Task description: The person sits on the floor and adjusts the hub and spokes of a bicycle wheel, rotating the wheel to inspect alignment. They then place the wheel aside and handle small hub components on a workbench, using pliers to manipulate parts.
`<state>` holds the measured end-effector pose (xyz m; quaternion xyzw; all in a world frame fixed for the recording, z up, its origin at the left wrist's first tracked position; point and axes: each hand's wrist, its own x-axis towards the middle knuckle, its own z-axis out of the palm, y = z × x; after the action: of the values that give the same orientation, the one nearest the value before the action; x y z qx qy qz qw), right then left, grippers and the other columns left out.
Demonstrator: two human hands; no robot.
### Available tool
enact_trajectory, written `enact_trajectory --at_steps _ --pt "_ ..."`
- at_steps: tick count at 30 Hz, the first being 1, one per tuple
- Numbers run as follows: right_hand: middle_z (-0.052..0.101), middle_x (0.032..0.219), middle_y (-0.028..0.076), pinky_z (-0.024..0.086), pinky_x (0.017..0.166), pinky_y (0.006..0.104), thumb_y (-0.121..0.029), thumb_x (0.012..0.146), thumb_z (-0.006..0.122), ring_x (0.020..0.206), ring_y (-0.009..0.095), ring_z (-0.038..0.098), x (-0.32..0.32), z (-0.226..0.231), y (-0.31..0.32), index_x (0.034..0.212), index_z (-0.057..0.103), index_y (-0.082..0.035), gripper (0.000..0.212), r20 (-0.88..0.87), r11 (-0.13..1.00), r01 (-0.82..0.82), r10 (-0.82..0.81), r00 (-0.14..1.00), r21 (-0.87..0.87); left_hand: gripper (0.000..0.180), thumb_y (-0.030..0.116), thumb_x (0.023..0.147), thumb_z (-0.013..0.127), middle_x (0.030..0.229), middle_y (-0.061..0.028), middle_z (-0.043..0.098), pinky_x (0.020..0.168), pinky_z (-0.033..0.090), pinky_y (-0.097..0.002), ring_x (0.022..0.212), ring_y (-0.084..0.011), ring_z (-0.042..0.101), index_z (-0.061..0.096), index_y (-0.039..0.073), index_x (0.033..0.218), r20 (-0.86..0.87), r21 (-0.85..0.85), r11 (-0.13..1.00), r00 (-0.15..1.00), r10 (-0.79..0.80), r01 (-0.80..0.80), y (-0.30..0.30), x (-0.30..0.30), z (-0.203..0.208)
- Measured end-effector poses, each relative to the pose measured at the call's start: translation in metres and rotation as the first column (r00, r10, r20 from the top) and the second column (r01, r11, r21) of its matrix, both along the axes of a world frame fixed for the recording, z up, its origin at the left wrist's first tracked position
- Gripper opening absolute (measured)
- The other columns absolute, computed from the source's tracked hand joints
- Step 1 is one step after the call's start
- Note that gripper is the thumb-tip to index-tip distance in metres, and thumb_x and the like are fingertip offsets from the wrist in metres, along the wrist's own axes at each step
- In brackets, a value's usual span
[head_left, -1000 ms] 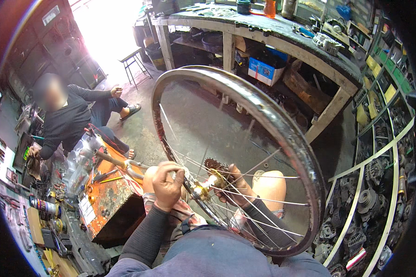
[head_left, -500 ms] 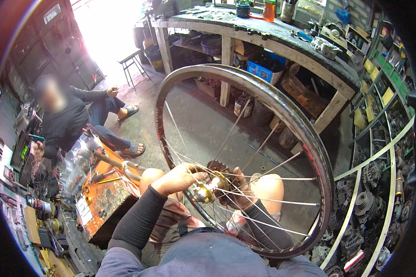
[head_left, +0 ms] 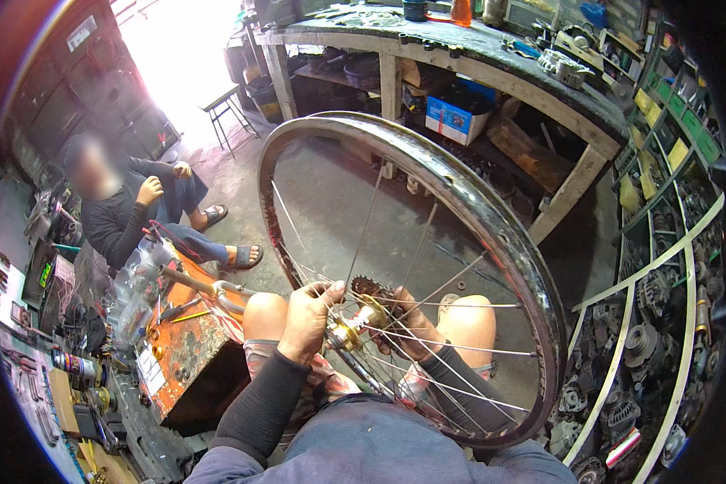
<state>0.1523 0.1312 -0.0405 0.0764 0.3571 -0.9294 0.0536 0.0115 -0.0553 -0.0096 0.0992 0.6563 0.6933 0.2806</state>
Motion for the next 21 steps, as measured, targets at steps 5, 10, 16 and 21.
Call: enact_trajectory --at_steps 5,10,16,21 --pt "0.074 0.083 0.008 0.056 0.049 0.0317 -0.083 0.102 0.054 0.065 0.018 0.071 -0.002 -0.007 0.0 0.121 0.074 -0.006 0.082 -0.011 0.999 -0.031 0.031 0.999 0.042 0.027 0.025 0.106 0.081 0.097 -0.0029 0.073 0.078 0.059 -0.0303 0.084 -0.0123 0.07 0.072 0.001 0.114 0.01 0.125 0.988 0.996 0.094 -0.095 -0.007 0.01 -0.009" --pt "0.078 0.095 0.009 0.06 0.051 0.033 -0.082 0.101 0.056 0.073 0.02 0.076 -0.005 -0.038 0.001 0.134 0.071 -0.007 0.083 0.008 0.998 -0.06 0.06 0.998 -0.012 0.021 0.019 0.108 0.078 0.109 0.0016 0.072 0.089 0.051 -0.0261 0.097 -0.0073 0.062 0.075 0.003 0.122 0.116 0.318 0.943 0.991 0.06 -0.095 -0.019 0.016 -0.01" --pt "0.078 0.094 0.01 0.058 0.05 0.0329 -0.081 0.102 0.057 0.07 0.02 0.075 -0.004 -0.026 -0.005 0.133 0.072 -0.006 0.082 0.025 0.997 -0.066 0.067 0.997 -0.048 0.048 0.013 0.088 0.074 0.131 -0.0205 0.076 0.117 0.052 -0.048 0.119 -0.0325 0.073 0.072 -0.005 0.132 0.315 0.447 0.894 0.933 -0.176 0.018 -0.052 0.006 0.023" --pt "0.076 0.085 0.009 0.056 0.049 0.0329 -0.082 0.102 0.054 0.065 0.019 0.072 -0.01 -0.016 -0.015 0.132 0.073 -0.007 0.083 0.022 0.995 -0.066 0.064 0.998 0.071 0.036 0.032 0.114 0.059 0.116 -0.0156 0.08 0.094 0.059 -0.0447 0.106 -0.026 0.076 0.071 -0.002 0.12 0.349 0.237 0.968 0.922 -0.164 0.082 -0.06 -0.007 0.049"
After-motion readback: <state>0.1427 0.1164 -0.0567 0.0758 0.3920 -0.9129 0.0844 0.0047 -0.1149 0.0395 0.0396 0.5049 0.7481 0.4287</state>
